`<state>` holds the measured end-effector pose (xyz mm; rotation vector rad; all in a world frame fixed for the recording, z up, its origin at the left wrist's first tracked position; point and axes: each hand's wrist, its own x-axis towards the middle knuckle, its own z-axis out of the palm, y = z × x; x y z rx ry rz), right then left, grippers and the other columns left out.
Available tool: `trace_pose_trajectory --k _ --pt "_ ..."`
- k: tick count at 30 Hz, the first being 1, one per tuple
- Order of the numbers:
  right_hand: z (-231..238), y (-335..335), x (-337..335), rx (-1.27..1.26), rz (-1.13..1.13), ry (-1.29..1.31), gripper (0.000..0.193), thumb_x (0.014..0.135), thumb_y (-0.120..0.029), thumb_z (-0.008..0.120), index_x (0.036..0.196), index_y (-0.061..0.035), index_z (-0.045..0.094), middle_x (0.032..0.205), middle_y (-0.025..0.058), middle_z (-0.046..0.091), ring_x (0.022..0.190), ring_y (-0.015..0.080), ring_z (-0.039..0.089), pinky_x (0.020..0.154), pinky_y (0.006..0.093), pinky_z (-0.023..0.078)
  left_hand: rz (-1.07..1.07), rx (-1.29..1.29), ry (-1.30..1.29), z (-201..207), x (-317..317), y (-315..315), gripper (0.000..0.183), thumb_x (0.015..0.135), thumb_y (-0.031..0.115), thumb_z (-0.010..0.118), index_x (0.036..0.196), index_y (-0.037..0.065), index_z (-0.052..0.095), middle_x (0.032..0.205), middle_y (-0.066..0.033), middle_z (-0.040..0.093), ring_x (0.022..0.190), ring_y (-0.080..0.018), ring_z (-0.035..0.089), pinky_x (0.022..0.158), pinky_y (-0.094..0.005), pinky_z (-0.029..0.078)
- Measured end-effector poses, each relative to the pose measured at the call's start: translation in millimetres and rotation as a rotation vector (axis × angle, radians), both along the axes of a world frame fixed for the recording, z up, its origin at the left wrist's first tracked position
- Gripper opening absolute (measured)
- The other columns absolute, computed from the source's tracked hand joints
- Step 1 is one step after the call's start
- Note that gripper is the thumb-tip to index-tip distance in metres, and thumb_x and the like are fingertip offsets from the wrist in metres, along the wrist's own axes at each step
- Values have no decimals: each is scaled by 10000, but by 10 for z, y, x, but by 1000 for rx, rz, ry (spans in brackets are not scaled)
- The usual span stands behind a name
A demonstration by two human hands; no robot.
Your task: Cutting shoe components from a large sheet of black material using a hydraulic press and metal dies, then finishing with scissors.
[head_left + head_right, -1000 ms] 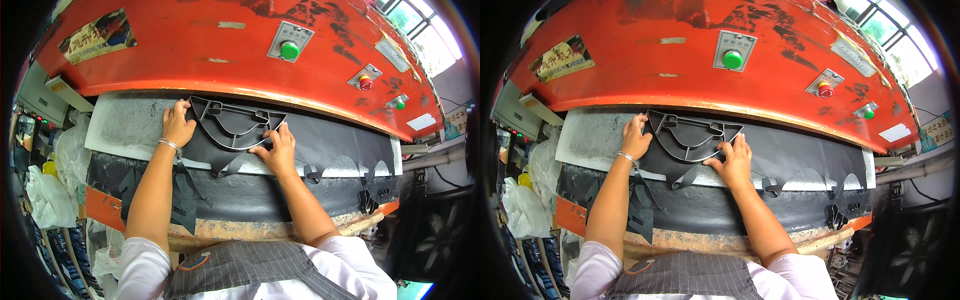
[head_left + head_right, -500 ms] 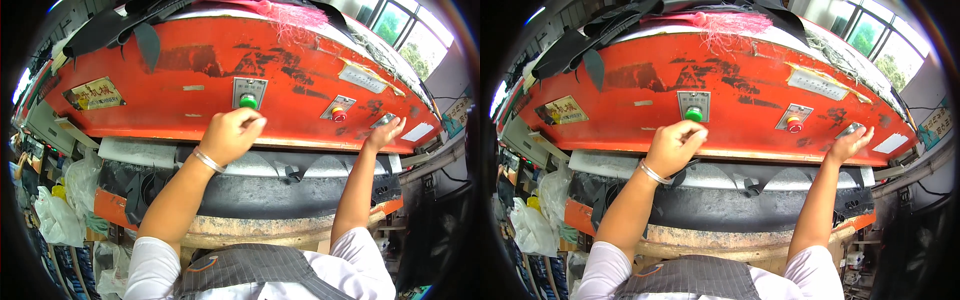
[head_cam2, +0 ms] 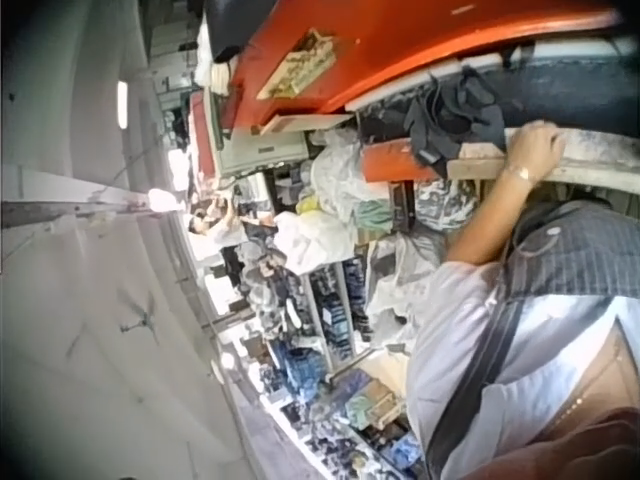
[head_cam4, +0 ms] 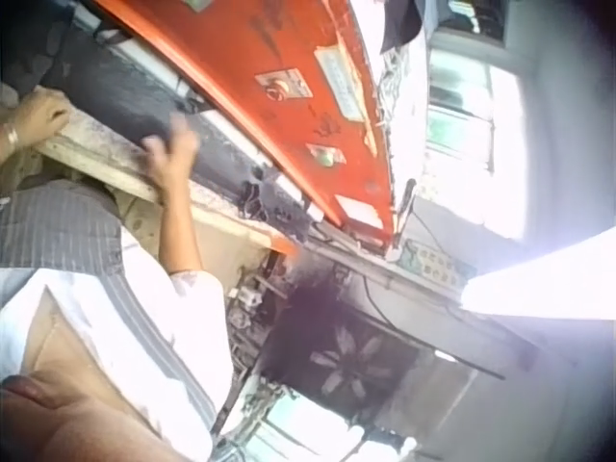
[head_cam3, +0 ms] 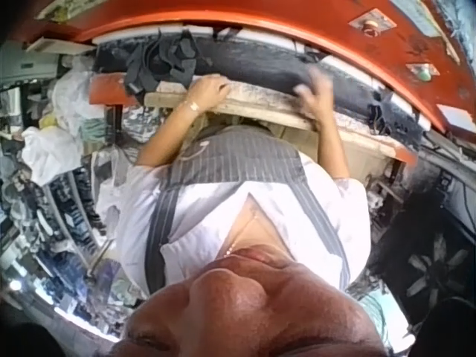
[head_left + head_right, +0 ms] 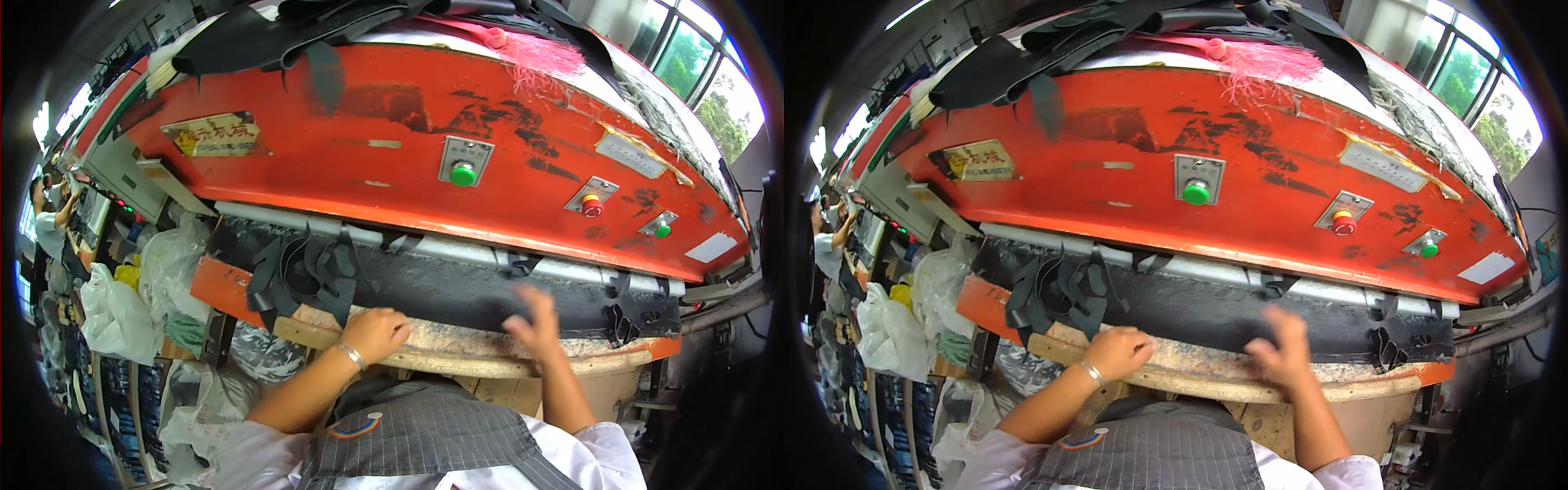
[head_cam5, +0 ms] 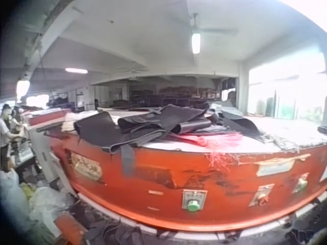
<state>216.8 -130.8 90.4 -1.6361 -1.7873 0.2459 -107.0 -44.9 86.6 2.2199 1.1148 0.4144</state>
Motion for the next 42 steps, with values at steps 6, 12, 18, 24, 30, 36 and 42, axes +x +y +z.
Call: trace_pose_trajectory --k 6,12,18,24,30,36,42 --pt "-236 -278 -1313 -157 355 -333 536 642 -265 816 1102 -59 634 943 99 634 870 280 591 763 359 506 122 246 -18 -336 -238 -533 188 842 254 630 765 100 708 803 -61 652 817 -271 615 745 -405 500" --pt "-186 -376 -1511 -190 304 -345 422 613 -203 813 975 -63 645 867 81 612 837 257 601 739 359 512 181 286 -21 -398 -296 -610 203 808 222 629 685 69 682 732 -82 617 792 -286 607 731 -421 494" --pt "-52 -557 -1464 -539 603 -279 472 748 -344 762 1100 -43 668 1055 122 678 951 315 645 833 369 524 30 -1 0 -436 -736 -771 225 807 294 659 772 80 722 763 -81 660 842 -282 618 772 -408 484" --pt "32 414 -1409 -162 372 -291 719 746 -425 766 1326 -77 523 1356 235 492 1261 391 461 1048 506 363 276 173 402 -542 -1932 -545 482 799 356 684 1226 148 601 1368 -128 506 1299 -297 427 1087 -496 264" --pt "-166 1002 -1682 -320 257 -496 1050 569 -507 841 1459 -180 389 1464 298 334 1378 428 305 1139 545 212 175 109 343 -280 -2502 -732 393 781 279 716 1134 113 663 1320 -124 550 1251 -308 474 1054 -444 339" --pt "-129 1046 -1802 -170 349 -501 860 542 -485 817 1292 -149 564 1348 268 445 1223 422 433 1059 495 333 40 -188 -414 -336 -1575 -860 461 880 322 674 1243 50 591 1333 -161 531 1195 -283 541 1032 -351 396" --pt "207 320 -2031 -127 299 -257 851 503 -492 832 1198 -75 573 1293 264 441 1179 429 440 1001 503 371 478 -881 -1251 -510 -842 -841 682 1027 528 274 1465 5 276 1443 -107 432 1349 -208 384 1135 -349 247"
